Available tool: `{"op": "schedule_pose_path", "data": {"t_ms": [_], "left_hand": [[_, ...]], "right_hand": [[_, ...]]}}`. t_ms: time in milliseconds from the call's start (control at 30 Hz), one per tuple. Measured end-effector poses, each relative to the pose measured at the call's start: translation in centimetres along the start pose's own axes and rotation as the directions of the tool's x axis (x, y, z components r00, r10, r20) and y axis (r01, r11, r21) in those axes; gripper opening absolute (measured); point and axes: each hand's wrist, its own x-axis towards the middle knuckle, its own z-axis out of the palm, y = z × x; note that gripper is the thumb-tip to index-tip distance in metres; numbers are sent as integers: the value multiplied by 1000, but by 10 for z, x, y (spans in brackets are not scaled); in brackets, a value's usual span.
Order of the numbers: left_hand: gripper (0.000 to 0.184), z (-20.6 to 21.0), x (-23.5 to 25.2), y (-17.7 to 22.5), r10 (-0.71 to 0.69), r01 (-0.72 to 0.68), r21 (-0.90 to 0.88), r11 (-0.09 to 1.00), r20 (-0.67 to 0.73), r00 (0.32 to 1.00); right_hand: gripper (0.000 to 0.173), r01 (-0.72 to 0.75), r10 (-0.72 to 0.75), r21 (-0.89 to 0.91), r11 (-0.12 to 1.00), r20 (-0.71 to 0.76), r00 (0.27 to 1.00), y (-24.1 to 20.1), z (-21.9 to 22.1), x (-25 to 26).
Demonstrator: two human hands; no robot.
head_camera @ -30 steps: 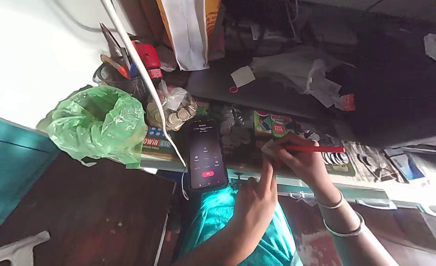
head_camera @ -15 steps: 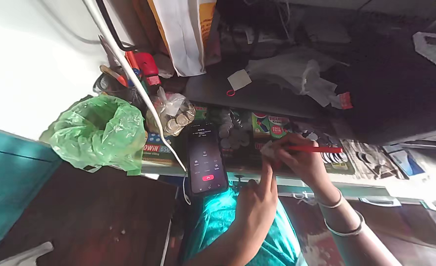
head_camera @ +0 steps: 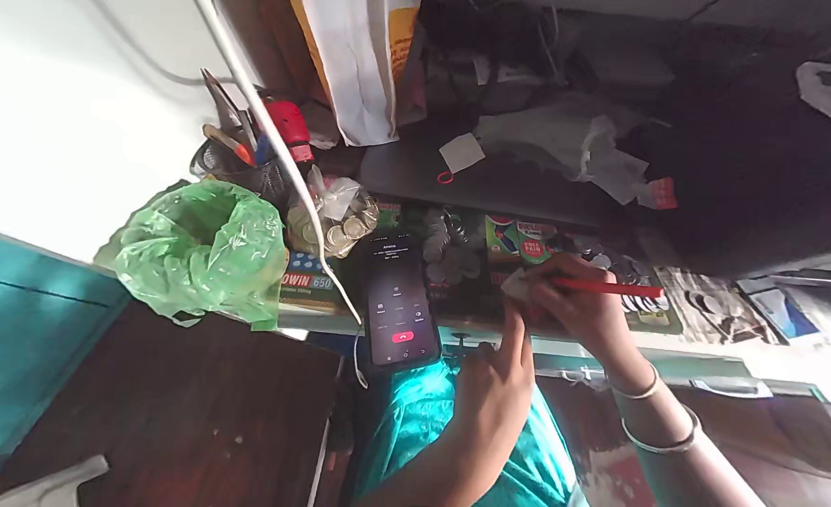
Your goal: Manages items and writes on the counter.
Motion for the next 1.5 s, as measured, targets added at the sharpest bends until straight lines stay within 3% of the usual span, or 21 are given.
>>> {"op": "schedule_pose_path", "data": {"t_ms": [267,433,500,1000,1500], "left_hand": [[24,2,0,1,-12,12,-5,1000,5,1000],[27,1,-1,0,2,-2,-21,1000,13,1000],[29,2,-1,0,3,-3,-15,1000,10,1000],[27,3,-2,-1,-1,2,-55,998,18,1000],[27,4,-2,-1,7,-7,-35,999,8,1000]], "right_hand": [[15,-10,8,-83,996,-26,1000,0,0,1],[8,-19,7,179,984,65,998,-5,-7,-5],[9,-18,-3,208,978,97,995,-4,-9,-9],[14,67,-77,107,992,95,993,3,-4,-11],[13,42,-51,113,993,81,995,1,-4,-11]]}}
